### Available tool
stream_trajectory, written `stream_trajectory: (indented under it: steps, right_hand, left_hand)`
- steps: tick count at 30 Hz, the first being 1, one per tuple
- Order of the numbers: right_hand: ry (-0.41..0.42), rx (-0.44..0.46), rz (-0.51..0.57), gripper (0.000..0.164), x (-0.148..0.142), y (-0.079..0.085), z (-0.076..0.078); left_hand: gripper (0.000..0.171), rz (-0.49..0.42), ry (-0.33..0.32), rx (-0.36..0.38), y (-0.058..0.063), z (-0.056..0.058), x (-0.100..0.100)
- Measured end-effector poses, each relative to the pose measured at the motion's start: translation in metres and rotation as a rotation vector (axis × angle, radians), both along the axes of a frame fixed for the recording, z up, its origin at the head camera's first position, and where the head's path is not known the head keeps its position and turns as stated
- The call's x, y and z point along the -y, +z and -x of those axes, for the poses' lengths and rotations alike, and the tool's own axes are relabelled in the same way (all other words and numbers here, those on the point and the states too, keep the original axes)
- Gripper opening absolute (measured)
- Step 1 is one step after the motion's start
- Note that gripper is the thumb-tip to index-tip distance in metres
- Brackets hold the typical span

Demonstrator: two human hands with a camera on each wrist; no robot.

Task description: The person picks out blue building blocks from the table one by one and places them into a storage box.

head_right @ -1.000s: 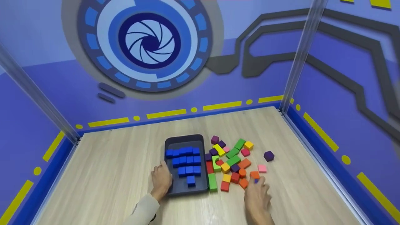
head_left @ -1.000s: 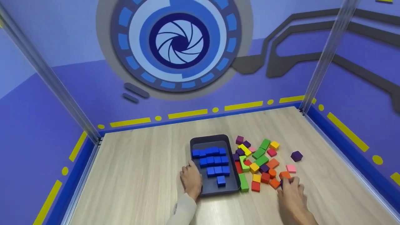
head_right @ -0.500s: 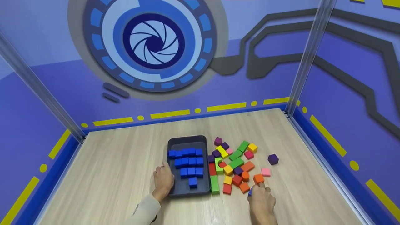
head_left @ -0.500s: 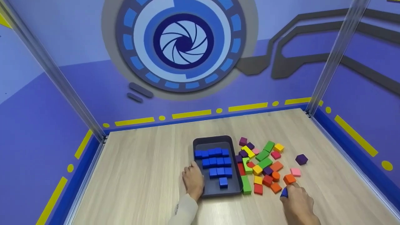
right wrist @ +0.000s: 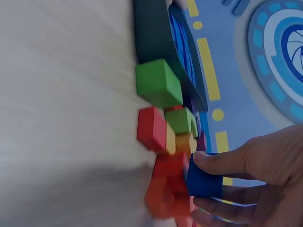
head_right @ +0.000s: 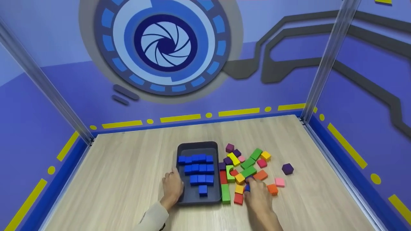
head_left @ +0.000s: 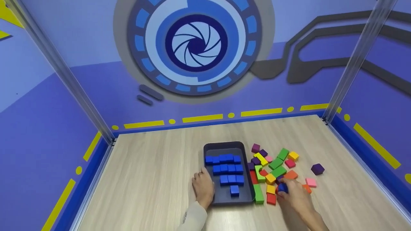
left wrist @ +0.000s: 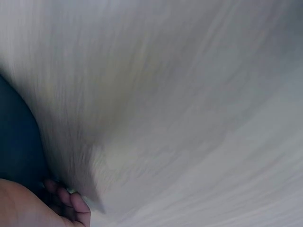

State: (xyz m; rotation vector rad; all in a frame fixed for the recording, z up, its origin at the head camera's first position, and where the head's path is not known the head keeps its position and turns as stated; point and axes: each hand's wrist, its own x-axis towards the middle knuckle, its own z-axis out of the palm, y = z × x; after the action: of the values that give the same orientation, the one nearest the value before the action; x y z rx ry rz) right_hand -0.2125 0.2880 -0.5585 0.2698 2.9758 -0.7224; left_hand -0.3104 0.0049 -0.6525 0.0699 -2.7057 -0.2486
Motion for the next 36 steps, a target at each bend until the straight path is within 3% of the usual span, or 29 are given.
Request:
stream_trajectory:
  steps: [9, 16, 22, 30, 36]
  right_hand:
    - [0.245, -0.231, 0.085, 0.037, 0.068, -0.004, 0.03]
    - [0.413, -0.2, 0.093, 0.033, 0.091, -0.009, 0.045]
    - [0.448, -0.193, 0.085, 0.033, 0.091, -0.009, 0.048]
    - [0.508, -0.295, -0.013, 0.038, 0.089, -0.01, 0.041]
    - [0.529, -0.367, -0.01, 0.036, 0.089, -0.021, 0.046]
  left_hand:
    - [0.052, -0.018, 0.013, -0.016, 0.0, -0.001, -0.001]
    - [0.049, -0.027, 0.015, 0.003, -0.001, 0.004, -0.002]
    - [0.048, -0.064, 0.022, 0.025, 0.003, 0.003, -0.004]
    - [0.049, -0.066, 0.018, 0.02, 0.002, 0.002, -0.003]
    - [0.049, -0.029, 0.02, 0.005, 0.003, 0.003, 0.0]
